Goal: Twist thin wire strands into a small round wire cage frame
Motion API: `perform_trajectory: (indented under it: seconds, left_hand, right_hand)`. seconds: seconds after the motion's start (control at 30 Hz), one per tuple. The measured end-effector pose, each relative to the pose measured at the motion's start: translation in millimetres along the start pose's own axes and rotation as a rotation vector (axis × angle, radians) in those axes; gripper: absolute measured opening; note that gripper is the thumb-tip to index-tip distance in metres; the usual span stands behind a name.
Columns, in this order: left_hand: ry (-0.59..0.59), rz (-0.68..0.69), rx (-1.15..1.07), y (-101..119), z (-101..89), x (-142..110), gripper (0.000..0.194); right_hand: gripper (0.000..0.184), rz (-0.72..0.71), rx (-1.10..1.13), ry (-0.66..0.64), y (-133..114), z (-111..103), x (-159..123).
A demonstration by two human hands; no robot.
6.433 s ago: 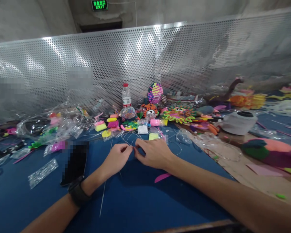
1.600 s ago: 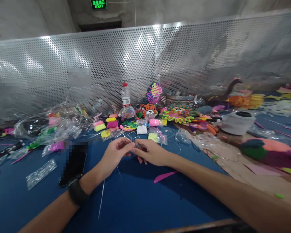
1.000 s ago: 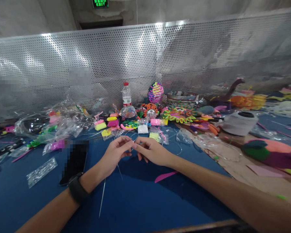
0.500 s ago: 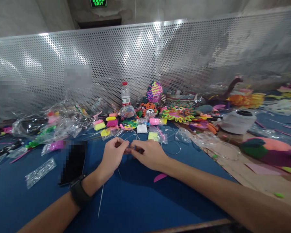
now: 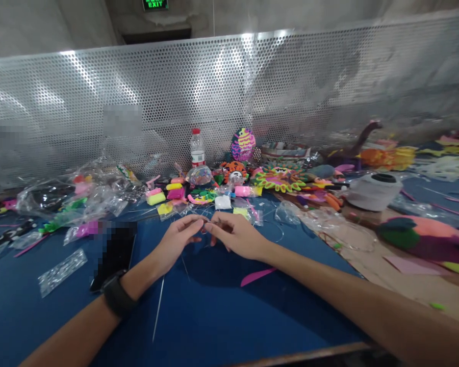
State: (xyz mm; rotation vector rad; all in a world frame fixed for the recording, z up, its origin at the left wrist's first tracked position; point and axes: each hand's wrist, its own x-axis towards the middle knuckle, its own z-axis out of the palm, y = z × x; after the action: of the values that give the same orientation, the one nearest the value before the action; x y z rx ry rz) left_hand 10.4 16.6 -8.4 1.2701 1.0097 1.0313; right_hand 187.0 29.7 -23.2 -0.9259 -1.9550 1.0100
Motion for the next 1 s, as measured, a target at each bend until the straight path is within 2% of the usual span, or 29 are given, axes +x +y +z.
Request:
perform_trajectory:
  seconds: [0.2,0.33,0.43,0.53,0.63,0.77,0.9,1.0]
  left_hand:
    - [-0.02,-0.079,-0.167,0.2,7.0,-1.4,0.036]
    - [-0.004,-0.092,-0.231,0.1,11.6,-3.0,0.037]
    - [0.016,-0.067,-0.214,-0.9,12.3,-3.8,0.045]
    - [-0.04,-0.057,-0.128,-4.1,10.3,-3.4,0.044]
    - [-0.083,-0.035,-0.046,-9.4,7.2,-1.5,0.034]
    - [-0.077,0.023,0.004,-13.4,5.3,0.6,0.031]
    - [0.017,0.033,0.063,-8.1,9.2,-1.3,0.032]
    - [0.132,0.034,0.121,-2.1,13.8,-4.4,0.027]
  right_hand:
    - [0.03,0.005,0.217,-0.125,8.0,-0.7,2.1]
    - [0.033,-0.006,0.304,-0.196,8.1,0.9,1.1]
    - [0.036,-0.005,0.331,-0.222,6.4,0.5,0.3]
    - [0.037,0.0,0.326,-0.24,5.3,-0.7,0.0]
    - [0.038,0.002,0.332,-0.233,6.8,-1.4,1.0]
    - [0.037,-0.01,0.354,-0.185,10.0,-2.1,3.1]
    - [0.036,-0.012,0.276,-0.127,9.0,-3.7,3.0]
    - [0.032,-0.057,0.05,-0.036,7.4,-5.1,1.6]
